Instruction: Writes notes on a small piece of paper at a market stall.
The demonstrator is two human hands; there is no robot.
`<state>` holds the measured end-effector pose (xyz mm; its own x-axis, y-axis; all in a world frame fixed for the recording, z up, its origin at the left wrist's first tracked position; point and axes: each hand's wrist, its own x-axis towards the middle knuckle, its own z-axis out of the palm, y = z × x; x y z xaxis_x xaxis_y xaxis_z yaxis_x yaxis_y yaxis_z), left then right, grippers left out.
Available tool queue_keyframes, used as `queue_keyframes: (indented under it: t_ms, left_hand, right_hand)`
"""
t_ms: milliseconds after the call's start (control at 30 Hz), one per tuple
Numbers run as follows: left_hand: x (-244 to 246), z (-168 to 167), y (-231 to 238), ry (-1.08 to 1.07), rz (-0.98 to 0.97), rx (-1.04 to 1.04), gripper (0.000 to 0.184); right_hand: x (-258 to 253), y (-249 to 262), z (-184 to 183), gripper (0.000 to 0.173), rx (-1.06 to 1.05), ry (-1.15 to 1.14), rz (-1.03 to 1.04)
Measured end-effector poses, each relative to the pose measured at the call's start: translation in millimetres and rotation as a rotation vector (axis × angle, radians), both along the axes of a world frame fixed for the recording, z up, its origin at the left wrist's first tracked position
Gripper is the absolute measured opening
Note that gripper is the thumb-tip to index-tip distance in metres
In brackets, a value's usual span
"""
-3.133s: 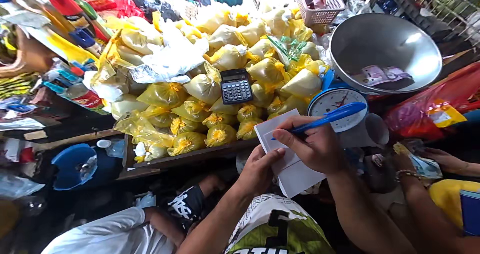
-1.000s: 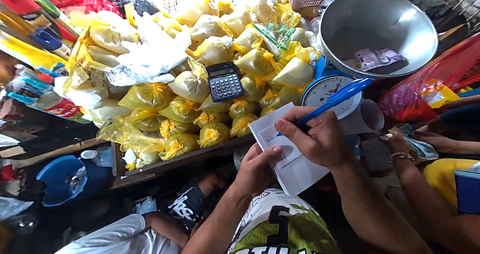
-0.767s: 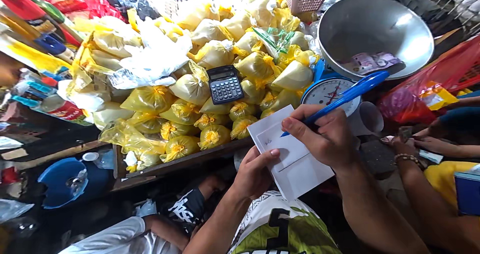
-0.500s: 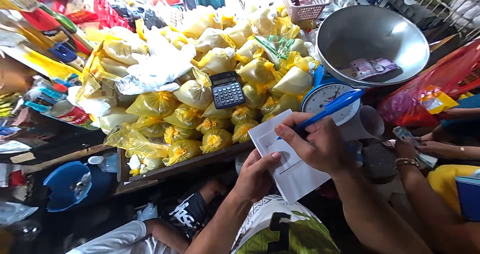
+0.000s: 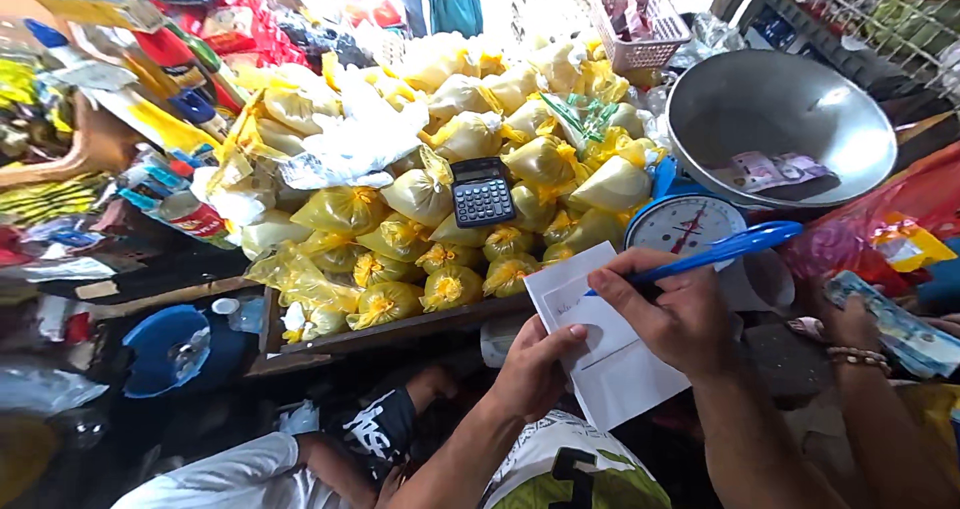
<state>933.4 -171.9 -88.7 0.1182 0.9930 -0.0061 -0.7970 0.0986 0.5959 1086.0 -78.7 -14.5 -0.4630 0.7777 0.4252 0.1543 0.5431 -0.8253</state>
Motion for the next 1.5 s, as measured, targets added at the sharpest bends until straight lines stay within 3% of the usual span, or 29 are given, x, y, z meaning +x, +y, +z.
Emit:
queue_keyframes:
  t_ms: [100, 233, 633, 1500]
  left_hand:
    - [0.7, 0.0, 0.9, 0.013, 0.025, -0.015, 0.022]
    - [-1.2, -1.2, 0.5, 0.05, 0.055, -0.031, 0.021]
    - [-2.1, -1.6, 0.2, 0.052, 0.069, 0.02, 0.026]
    - [-1.0, -4.0, -1.7, 0.031, 0.071, 0.015, 0.025]
  right_hand:
    - [-2.2, 1.6, -3.4, 0.007, -0.048, 0.002, 0.046]
    - [1.8, 5.9, -0.4, 0.013, -0.086, 0.018, 0.099]
    - [-5.3, 1.5, -3.2, 0.015, 0.088, -0.124, 0.001]
    - [-2.6, 4.7, -4.2, 0.017, 0.095, -0.106, -0.01]
